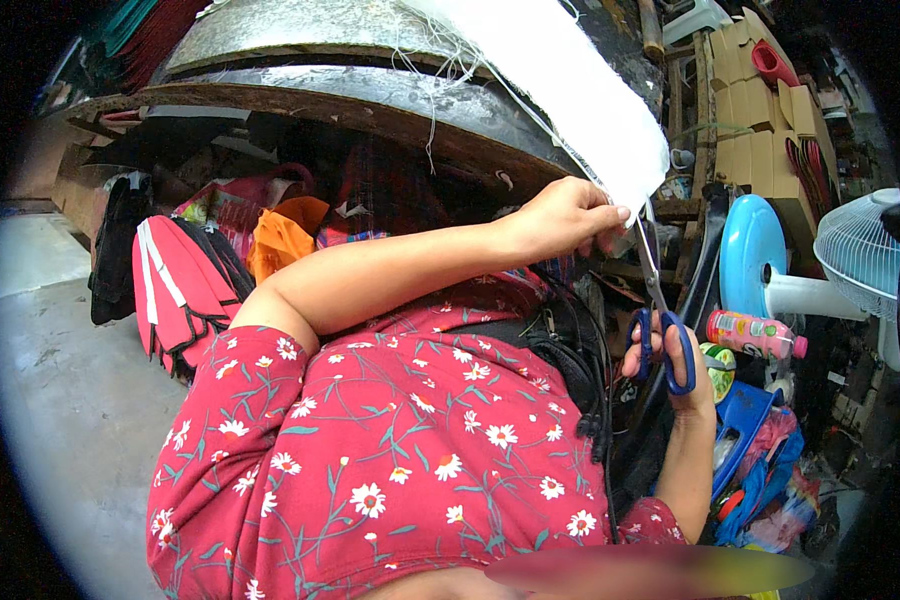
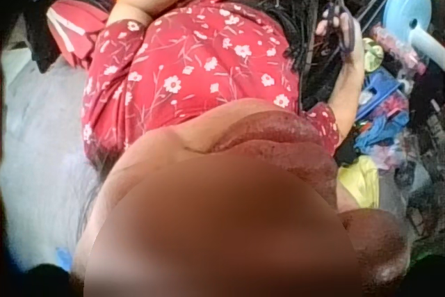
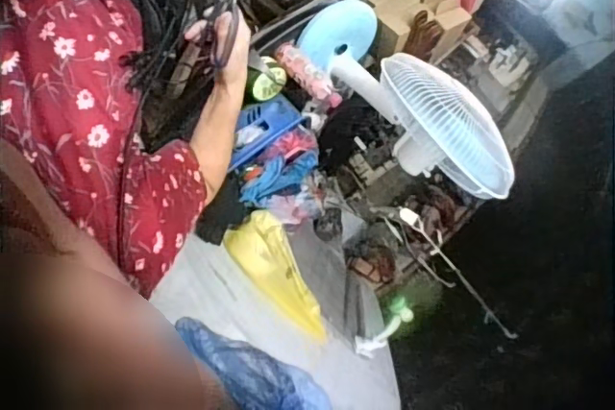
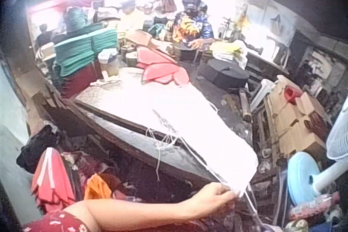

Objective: The person uses scissors to cut a white fabric piece into smaller strips and then places the cut pieces onto a pink fabric item on the table. The person repeatedly cuts and arranges the white fabric pieces.

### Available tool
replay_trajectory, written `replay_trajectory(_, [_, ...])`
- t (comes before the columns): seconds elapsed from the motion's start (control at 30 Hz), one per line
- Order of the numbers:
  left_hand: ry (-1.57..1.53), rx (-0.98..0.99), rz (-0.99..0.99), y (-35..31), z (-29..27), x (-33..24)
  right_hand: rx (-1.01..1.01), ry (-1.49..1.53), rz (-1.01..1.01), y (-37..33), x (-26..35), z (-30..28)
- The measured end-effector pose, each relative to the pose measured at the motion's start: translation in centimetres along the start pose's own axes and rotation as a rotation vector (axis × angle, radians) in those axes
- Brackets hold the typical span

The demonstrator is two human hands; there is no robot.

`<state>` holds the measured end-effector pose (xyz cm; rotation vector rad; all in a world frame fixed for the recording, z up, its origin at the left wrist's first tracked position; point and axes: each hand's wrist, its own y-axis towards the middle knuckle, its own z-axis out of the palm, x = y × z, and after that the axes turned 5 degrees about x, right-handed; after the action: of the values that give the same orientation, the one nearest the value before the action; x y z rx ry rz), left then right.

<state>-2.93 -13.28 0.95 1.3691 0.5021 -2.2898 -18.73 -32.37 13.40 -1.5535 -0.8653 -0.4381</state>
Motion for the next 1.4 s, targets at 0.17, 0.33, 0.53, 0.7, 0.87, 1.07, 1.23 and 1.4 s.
replay_trajectory(0.17, [0.116, -0.068, 0.065, -0.7, -0.5, 0.4, -0.017, -0.079, -0.035, 0.8, 0.1, 0.5])
replay_trajectory(0.33, [0.765, -0.188, 0.496, -2.5, -1.0, 0.0, -0.019, -0.018, -0.065, 1.3, -0.1, 0.5])
replay_trajectory(0.53, [1.358, -0.480, 0.944, -2.5, -2.3, -1.9, -0.028, -0.023, -0.050, 1.4, -0.2, 0.2])
replay_trajectory(0.7, [1.514, -0.299, 0.783, -1.0, -4.4, -2.7, -0.031, -0.011, -0.055, 1.4, 0.2, 0.3])
replay_trajectory(0.87, [1.393, -0.379, 0.824, 0.2, -5.2, -3.3, -0.019, -0.004, -0.043, 1.5, 0.3, 0.0])
replay_trajectory(1.07, [1.038, -0.527, 0.750, 2.4, -6.6, -4.4, 0.005, -0.015, -0.054, 1.4, 0.3, -0.3])
replay_trajectory(1.23, [0.857, -0.523, 0.530, 2.6, -7.4, -4.6, 0.029, -0.028, -0.125, 0.3, 2.1, -1.2])
replay_trajectory(1.4, [0.899, -0.454, 0.652, 1.1, -6.7, -4.9, -0.112, -0.121, -0.280, 1.7, 3.9, -2.1])
